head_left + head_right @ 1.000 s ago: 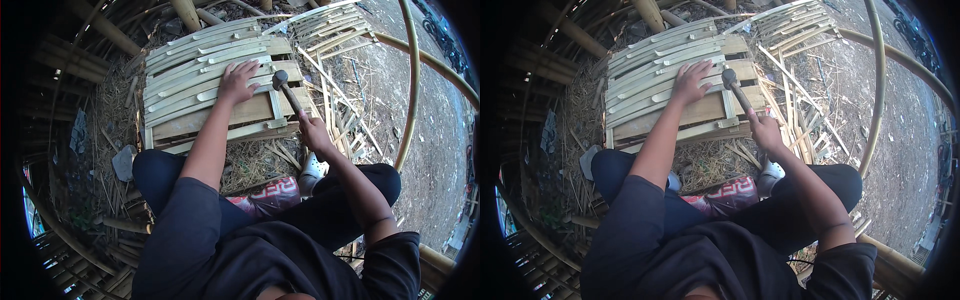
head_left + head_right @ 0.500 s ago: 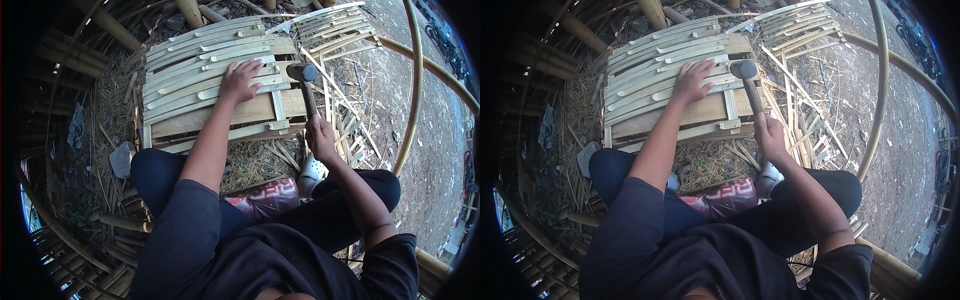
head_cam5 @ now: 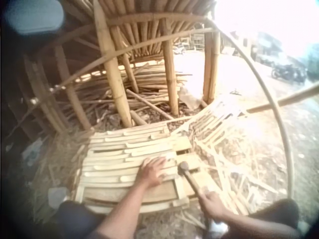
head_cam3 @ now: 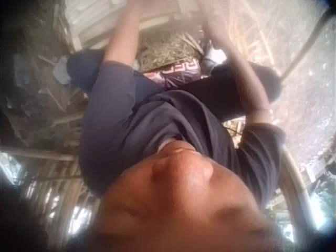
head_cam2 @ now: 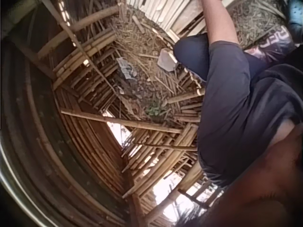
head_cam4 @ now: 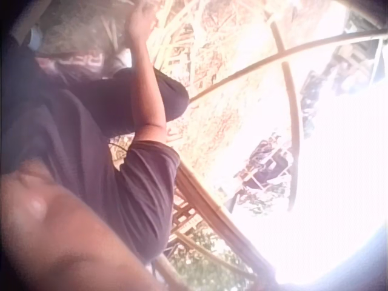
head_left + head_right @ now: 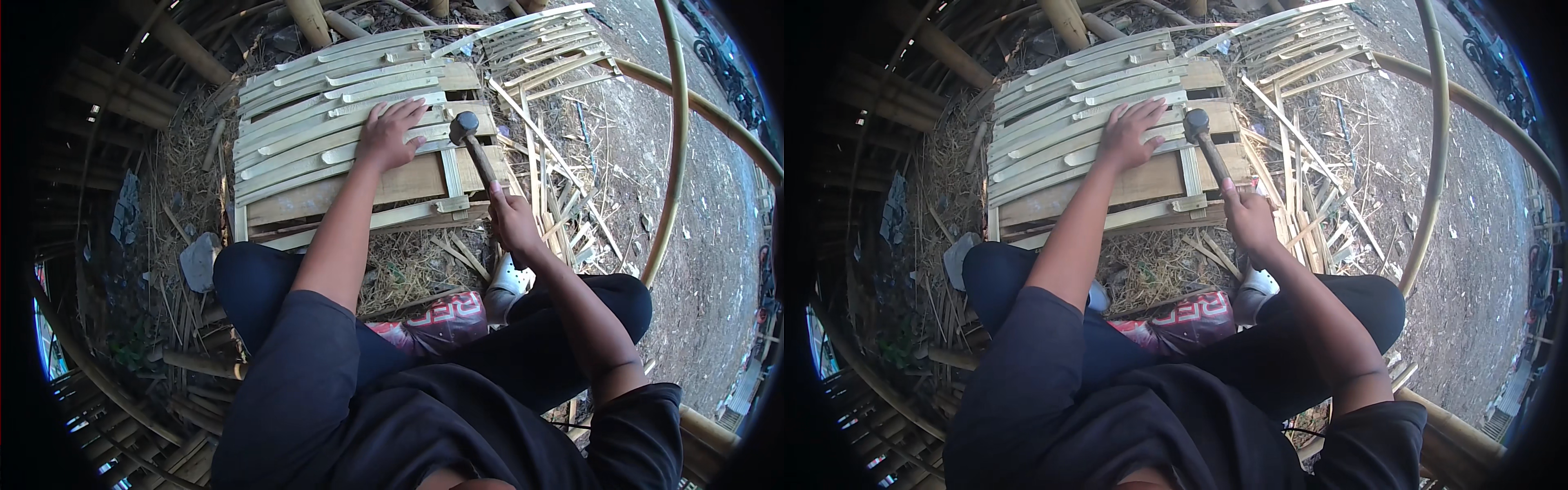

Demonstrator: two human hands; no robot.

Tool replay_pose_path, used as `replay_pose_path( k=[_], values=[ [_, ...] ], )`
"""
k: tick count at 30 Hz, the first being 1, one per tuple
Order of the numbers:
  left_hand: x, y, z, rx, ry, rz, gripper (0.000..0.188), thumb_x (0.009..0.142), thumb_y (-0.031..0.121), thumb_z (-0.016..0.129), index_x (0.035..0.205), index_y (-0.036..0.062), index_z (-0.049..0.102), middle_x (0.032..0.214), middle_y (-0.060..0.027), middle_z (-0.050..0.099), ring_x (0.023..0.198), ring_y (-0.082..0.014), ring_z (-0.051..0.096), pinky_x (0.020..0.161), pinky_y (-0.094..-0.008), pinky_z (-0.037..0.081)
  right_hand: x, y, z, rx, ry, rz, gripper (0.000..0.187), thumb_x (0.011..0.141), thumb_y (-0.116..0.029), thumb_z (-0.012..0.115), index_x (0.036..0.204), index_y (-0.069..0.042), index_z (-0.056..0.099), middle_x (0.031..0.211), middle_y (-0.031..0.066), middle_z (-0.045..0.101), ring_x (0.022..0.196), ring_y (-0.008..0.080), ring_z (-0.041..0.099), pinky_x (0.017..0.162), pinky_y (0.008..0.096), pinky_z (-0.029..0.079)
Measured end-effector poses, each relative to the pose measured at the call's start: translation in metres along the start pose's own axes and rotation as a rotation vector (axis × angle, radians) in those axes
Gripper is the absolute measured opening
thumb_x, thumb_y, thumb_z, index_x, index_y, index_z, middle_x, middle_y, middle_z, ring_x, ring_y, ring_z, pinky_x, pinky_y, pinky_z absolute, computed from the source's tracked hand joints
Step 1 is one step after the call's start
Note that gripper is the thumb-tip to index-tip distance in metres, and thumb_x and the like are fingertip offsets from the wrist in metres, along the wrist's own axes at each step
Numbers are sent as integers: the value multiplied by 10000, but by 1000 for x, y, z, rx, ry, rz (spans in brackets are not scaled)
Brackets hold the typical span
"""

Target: The person constructs a panel by hammering small wooden pegs into bamboo strips arranged on a frame, then retrieves more pegs from a plastic bag to continue the assembly.

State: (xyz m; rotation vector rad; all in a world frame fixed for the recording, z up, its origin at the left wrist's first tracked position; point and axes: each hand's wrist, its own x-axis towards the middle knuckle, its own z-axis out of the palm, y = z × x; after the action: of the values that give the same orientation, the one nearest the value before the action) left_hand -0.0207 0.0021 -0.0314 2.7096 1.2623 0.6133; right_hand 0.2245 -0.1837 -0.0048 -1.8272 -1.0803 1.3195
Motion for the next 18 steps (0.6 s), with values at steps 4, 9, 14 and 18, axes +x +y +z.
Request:
replay_pose_path(
  k=[4,9,14,18],
  values=[
    [0,1,-2,-5,1,-7,646,884,320,727,1485,207,519,1568,22,474,1460,-171,409,1230,-468,249,5,9,4,-152,5,-2,727,1034,-593,463,624,0,558,500,51,488,472,172,495,496,392,411],
    [1,2,-3,-1,0,-14,653,881,325,728,1488,207,517,1567,24,475,1457,-175,413,1230,-468,250,4,4,3,-83,-4,35,733,1031,-600,468,623,2,562,523,49,505,490,168,499,511,383,415],
    [-3,0,-3,-14,0,-16,665,883,328,725,1499,209,505,1564,31,478,1457,-174,413,1230,-470,249,-6,-13,3,-135,5,4,726,1033,-602,470,622,-10,559,537,44,495,519,146,498,515,372,411],
    [0,3,-3,-21,3,-13,659,885,320,722,1497,209,506,1563,32,480,1458,-169,412,1233,-468,247,-6,4,2,98,-5,-347,741,1044,-590,450,618,7,556,531,43,485,516,158,497,515,369,411]
  ],
)
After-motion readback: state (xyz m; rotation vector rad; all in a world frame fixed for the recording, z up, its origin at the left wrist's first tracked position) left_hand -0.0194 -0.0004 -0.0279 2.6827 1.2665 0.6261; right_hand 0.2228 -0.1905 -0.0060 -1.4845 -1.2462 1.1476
